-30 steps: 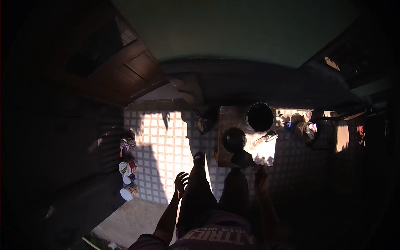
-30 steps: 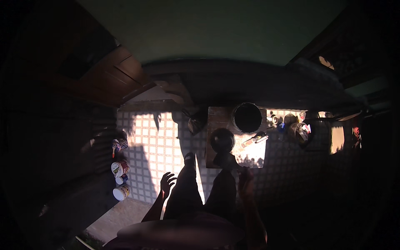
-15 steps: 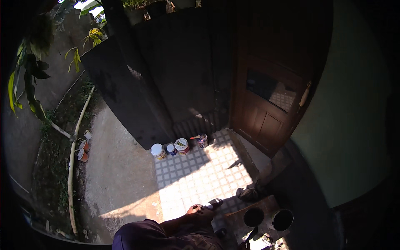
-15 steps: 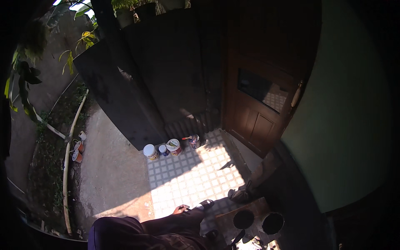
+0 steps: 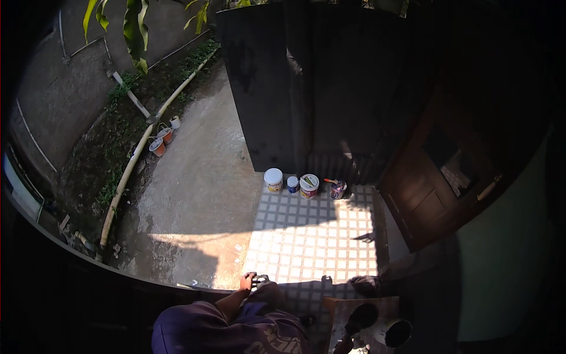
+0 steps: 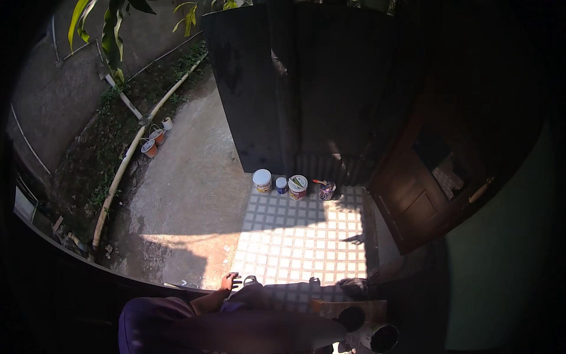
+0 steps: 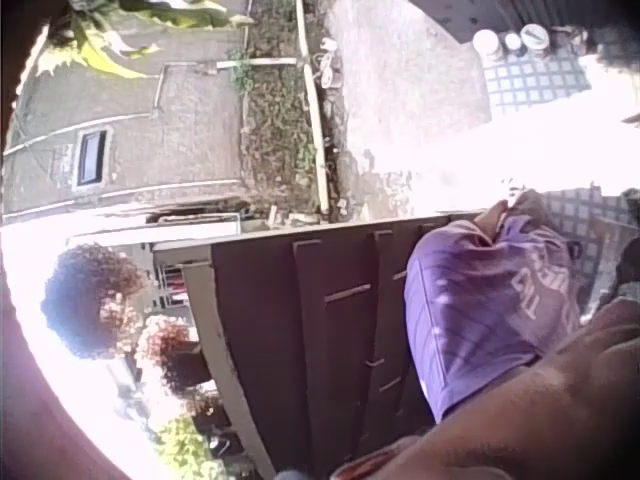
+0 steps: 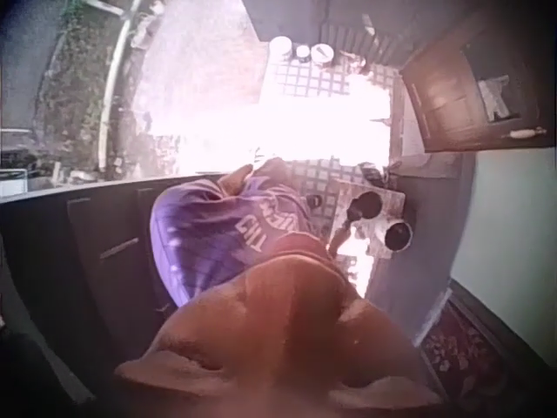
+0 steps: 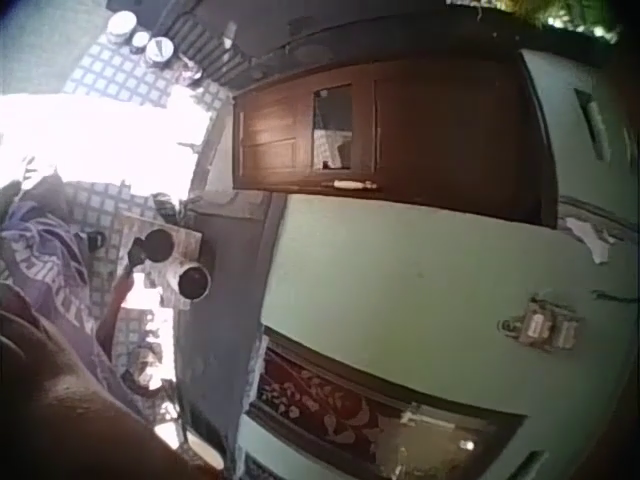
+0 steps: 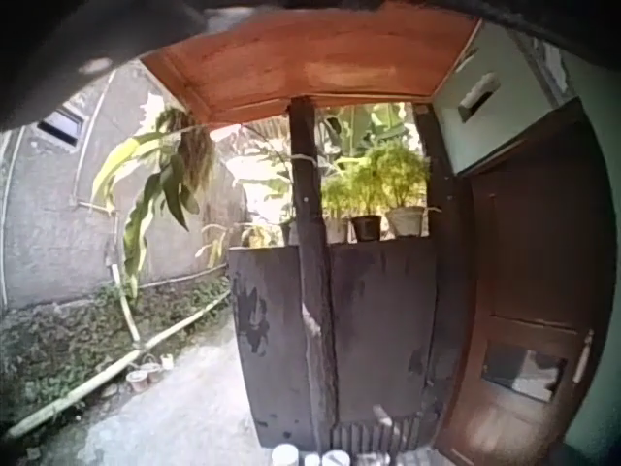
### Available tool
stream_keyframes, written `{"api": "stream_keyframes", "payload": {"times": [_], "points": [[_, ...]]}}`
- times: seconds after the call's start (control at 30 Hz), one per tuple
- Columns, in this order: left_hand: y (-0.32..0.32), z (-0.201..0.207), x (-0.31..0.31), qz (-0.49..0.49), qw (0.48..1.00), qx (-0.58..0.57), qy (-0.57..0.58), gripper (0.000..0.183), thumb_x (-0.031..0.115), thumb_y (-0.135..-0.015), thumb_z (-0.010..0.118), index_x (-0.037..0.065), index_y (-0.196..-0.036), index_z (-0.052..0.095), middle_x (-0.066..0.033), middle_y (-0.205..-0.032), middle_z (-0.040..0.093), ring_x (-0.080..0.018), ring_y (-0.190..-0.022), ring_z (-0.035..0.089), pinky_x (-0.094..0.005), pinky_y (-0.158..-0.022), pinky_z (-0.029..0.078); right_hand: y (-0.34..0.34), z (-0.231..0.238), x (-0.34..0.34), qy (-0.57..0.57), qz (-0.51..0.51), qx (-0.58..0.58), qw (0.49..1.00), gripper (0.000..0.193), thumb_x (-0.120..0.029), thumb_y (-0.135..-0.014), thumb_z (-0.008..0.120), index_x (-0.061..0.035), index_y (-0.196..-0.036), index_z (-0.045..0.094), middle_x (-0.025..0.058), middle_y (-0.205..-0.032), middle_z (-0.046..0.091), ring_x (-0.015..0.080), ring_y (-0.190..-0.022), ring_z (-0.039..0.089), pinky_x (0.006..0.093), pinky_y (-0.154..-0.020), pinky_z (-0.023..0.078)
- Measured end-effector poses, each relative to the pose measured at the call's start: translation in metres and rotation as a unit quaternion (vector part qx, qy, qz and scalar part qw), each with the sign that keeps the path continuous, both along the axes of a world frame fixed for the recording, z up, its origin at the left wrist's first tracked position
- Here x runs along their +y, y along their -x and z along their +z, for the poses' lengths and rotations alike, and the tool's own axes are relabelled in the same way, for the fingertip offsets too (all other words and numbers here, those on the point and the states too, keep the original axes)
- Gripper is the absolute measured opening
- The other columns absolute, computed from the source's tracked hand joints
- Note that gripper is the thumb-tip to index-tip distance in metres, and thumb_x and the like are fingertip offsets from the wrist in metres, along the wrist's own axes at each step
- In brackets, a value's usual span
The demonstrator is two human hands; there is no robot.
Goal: Painting a large dark metal gate or flat surface with a paintbrush.
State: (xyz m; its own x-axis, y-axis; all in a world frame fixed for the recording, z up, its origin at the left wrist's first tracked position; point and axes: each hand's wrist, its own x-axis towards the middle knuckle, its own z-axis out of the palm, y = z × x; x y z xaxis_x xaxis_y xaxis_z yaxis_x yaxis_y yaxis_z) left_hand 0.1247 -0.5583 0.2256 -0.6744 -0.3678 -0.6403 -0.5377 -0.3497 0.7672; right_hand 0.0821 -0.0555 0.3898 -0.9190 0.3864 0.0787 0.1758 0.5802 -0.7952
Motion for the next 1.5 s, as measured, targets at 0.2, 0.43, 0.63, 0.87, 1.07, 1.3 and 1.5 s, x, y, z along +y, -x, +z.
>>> {"api": "stream_keyframes", "payload": {"times": [0.2,0.43,0.63,0.87,1.07,1.3,1.5], "points": [[-0.007,-0.006,-0.081,0.005,0.999,-0.039,0.015,0.029,0.027,-0.093,0.056,0.005,-0.111,0.060,-0.0096,-0.105,0.070,-0.0247,-0.084,0.070,-0.0359,-0.069,0.051,-0.029,-0.027,-0.071,-0.004,0.008,-0.076,0.997,0.032,-0.020,-0.095,0.054,0.0035,-0.117,0.061,0.0237,-0.103,0.065,0.0368,-0.097,0.059,0.0440,-0.081,0.047],[-0.016,0.018,-0.165,-0.061,0.996,-0.037,0.046,0.029,0.020,-0.093,0.054,0.004,-0.116,0.059,-0.0116,-0.108,0.068,-0.0254,-0.089,0.069,-0.0370,-0.073,0.053,-0.077,-0.081,-0.177,0.029,-0.051,-0.147,0.987,0.033,-0.020,-0.096,0.054,0.0025,-0.119,0.060,0.0258,-0.106,0.064,0.0402,-0.103,0.060,0.0457,-0.086,0.047],[-0.025,0.016,-0.216,0.023,0.996,-0.076,0.029,0.029,0.024,-0.094,0.052,0.004,-0.114,0.060,-0.0139,-0.113,0.067,-0.0315,-0.092,0.068,-0.0410,-0.068,0.055,-0.013,-0.040,-0.224,-0.090,-0.037,-0.256,0.962,0.040,-0.022,-0.092,0.056,0.0024,-0.123,0.056,0.0263,-0.109,0.063,0.0430,-0.105,0.059,0.0486,-0.083,0.047],[0.021,0.014,-0.228,0.088,0.985,-0.149,-0.003,0.031,0.024,-0.094,0.052,0.003,-0.117,0.055,-0.0152,-0.107,0.068,-0.0343,-0.082,0.070,-0.0400,-0.061,0.053,0.070,-0.044,-0.246,-0.005,-0.060,-0.140,0.988,0.048,-0.030,-0.085,0.069,0.0030,-0.118,0.057,0.0208,-0.100,0.065,0.0309,-0.100,0.064,0.0431,-0.086,0.049],[0.142,0.018,-0.198,0.105,0.993,-0.057,0.005,0.033,0.024,-0.096,0.046,0.002,-0.121,0.054,-0.0162,-0.112,0.065,-0.0315,-0.093,0.068,-0.0419,-0.073,0.053,0.270,-0.090,-0.259,0.183,0.075,-0.075,0.977,0.019,-0.016,-0.084,0.068,-0.0021,-0.083,0.056,0.0027,-0.063,0.056,0.0132,-0.057,0.053,0.0335,-0.054,0.043],[0.278,0.075,-0.182,0.030,0.980,0.058,0.190,0.023,0.008,-0.086,0.056,-0.001,-0.107,0.061,-0.0134,-0.098,0.069,-0.0209,-0.090,0.067,-0.0329,-0.078,0.053,0.544,-0.007,-0.319,0.036,0.231,0.019,0.972,0.025,-0.021,-0.094,0.055,0.0020,-0.090,0.063,0.0152,-0.069,0.061,0.0229,-0.064,0.059,0.0362,-0.062,0.045],[0.314,0.077,-0.202,0.089,0.975,0.107,0.174,0.027,0.004,-0.087,0.058,-0.002,-0.113,0.057,-0.0115,-0.101,0.067,-0.0194,-0.092,0.065,-0.0315,-0.081,0.052,0.654,0.034,-0.372,0.024,0.246,0.075,0.966,0.037,-0.010,-0.075,0.080,0.0001,-0.104,0.058,0.0126,-0.082,0.069,0.0173,-0.071,0.066,0.0307,-0.065,0.051]]}}
